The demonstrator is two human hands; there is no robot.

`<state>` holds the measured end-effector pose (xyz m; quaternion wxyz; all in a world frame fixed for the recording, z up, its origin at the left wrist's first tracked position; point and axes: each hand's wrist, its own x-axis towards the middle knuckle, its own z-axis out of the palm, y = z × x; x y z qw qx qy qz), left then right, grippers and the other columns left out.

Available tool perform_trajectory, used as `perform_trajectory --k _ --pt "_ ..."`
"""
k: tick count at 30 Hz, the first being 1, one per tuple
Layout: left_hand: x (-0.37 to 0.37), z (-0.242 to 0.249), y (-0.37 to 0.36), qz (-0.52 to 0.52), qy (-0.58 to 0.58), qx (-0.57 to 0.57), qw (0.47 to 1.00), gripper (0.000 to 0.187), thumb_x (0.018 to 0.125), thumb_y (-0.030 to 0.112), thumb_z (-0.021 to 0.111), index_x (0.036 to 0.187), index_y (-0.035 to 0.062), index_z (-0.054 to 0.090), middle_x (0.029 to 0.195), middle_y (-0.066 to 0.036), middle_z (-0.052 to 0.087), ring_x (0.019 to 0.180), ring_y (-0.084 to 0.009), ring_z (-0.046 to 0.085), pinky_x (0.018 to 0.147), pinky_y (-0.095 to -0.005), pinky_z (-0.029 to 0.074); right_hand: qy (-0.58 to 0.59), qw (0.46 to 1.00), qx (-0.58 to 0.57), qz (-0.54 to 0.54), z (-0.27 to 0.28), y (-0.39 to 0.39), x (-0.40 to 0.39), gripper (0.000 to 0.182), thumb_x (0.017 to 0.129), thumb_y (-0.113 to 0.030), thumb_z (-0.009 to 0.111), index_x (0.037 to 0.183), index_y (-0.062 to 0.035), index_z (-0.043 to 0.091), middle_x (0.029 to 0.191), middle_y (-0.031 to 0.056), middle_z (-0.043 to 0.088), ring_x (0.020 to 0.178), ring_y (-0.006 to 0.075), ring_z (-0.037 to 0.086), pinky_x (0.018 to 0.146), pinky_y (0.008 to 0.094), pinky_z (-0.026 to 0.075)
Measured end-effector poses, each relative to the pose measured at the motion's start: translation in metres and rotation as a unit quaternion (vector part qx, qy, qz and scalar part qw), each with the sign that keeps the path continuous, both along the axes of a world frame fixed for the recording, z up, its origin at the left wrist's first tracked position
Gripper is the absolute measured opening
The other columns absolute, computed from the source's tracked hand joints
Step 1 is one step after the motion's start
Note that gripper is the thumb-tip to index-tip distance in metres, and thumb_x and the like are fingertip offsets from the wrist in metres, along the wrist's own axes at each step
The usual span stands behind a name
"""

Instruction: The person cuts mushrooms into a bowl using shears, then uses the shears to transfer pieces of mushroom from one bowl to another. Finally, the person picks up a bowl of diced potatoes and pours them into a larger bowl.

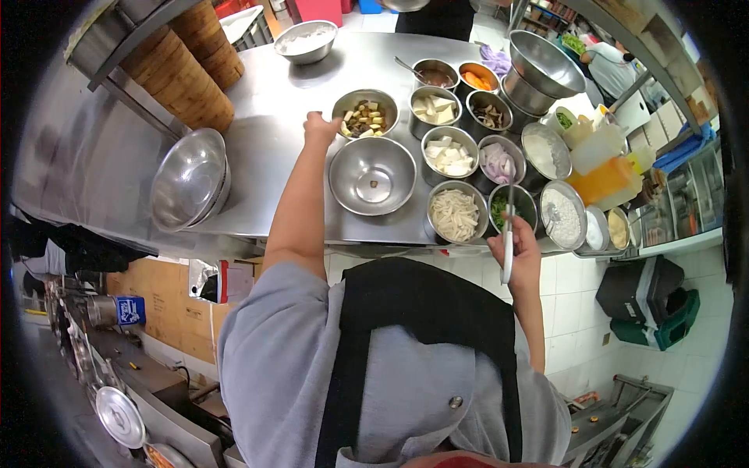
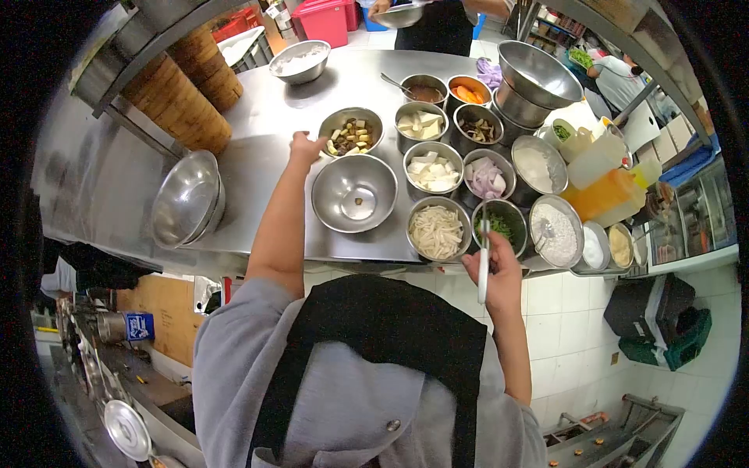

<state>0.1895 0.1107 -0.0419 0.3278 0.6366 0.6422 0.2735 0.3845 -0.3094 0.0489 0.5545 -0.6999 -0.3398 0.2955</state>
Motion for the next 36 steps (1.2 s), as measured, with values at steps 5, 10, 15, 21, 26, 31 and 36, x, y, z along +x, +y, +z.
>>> perform_trajectory --k 5,10,15,21,26,31,36 --pt "-0.009 -0.015 -0.001 -0.032 -0.384 -0.206 0.9 0.032 0.08 0.007 0.057 0.104 -0.0071 0.042 0.089 -0.016 0.053 0.069 -0.0221 0.06 0.057 -0.0325 0.057 -0.057 0.997 0.001 0.042 0.002 0.028 -0.023 0.056 0.076 -0.003 0.072 0.124 -0.0004 0.045 0.085 0.004 0.059 0.072 0.0086 0.056 0.065 0.0213 0.046" --pt "-0.015 0.027 0.0 -0.001 -0.419 -0.071 0.905 0.02 0.082 0.008 0.054 0.092 -0.0011 0.039 0.087 -0.016 0.054 0.069 -0.0211 0.061 0.054 -0.0297 0.057 -0.014 0.999 -0.01 0.027 0.019 0.032 -0.034 0.056 0.075 -0.005 0.073 0.124 -0.001 0.046 0.086 0.0055 0.06 0.07 0.0082 0.055 0.06 0.0221 0.047" --pt "0.017 0.079 0.011 -0.175 -0.478 -0.108 0.854 0.016 0.078 0.005 0.054 0.09 0.0032 0.043 0.075 -0.006 0.05 0.062 -0.0135 0.052 0.059 -0.0304 0.054 -0.017 0.999 -0.026 -0.01 0.006 0.013 -0.026 0.056 0.075 -0.011 0.075 0.123 -0.0028 0.048 0.083 0.0014 0.059 0.07 0.0057 0.053 0.061 0.0205 0.044" --pt "0.156 0.107 -0.035 -0.322 -0.468 -0.231 0.79 0.006 0.078 0.002 0.052 0.073 0.0043 0.049 0.068 -0.004 0.044 0.063 -0.0135 0.045 0.061 -0.0323 0.049 -0.044 0.996 -0.022 -0.074 0.005 -0.013 -0.021 0.056 0.074 -0.011 0.076 0.122 -0.0038 0.048 0.079 -0.0018 0.054 0.068 0.0056 0.049 0.061 0.0207 0.042" --pt "0.241 0.084 -0.068 -0.259 -0.487 -0.289 0.783 0.006 0.081 -0.001 0.052 0.075 -0.0001 0.049 0.068 -0.007 0.044 0.064 -0.018 0.048 0.069 -0.0351 0.053 -0.025 0.99 -0.01 -0.138 -0.001 -0.042 -0.021 0.056 0.075 -0.008 0.075 0.123 -0.0036 0.048 0.075 -0.003 0.05 0.068 0.0058 0.048 0.062 0.0197 0.04" --pt "0.238 0.073 -0.075 -0.249 -0.428 -0.359 0.791 0.012 0.084 0.005 0.058 0.094 -0.0001 0.053 0.081 -0.009 0.051 0.069 -0.0181 0.053 0.066 -0.035 0.055 0.008 0.986 -0.011 -0.165 0.001 -0.055 -0.023 0.054 0.076 -0.005 0.073 0.124 -0.0035 0.048 0.075 -0.0036 0.05 0.069 0.005 0.049 0.063 0.0196 0.041" --pt "0.145 0.096 -0.052 -0.374 -0.331 -0.174 0.849 0.027 0.082 0.013 0.064 0.105 0.0019 0.055 0.086 -0.005 0.058 0.07 -0.0144 0.057 0.065 -0.0296 0.054 -0.001 0.992 -0.057 -0.115 -0.009 -0.047 -0.016 0.055 0.075 -0.004 0.074 0.123 -0.0058 0.049 0.075 -0.0019 0.054 0.068 0.0051 0.05 0.064 0.0198 0.042"
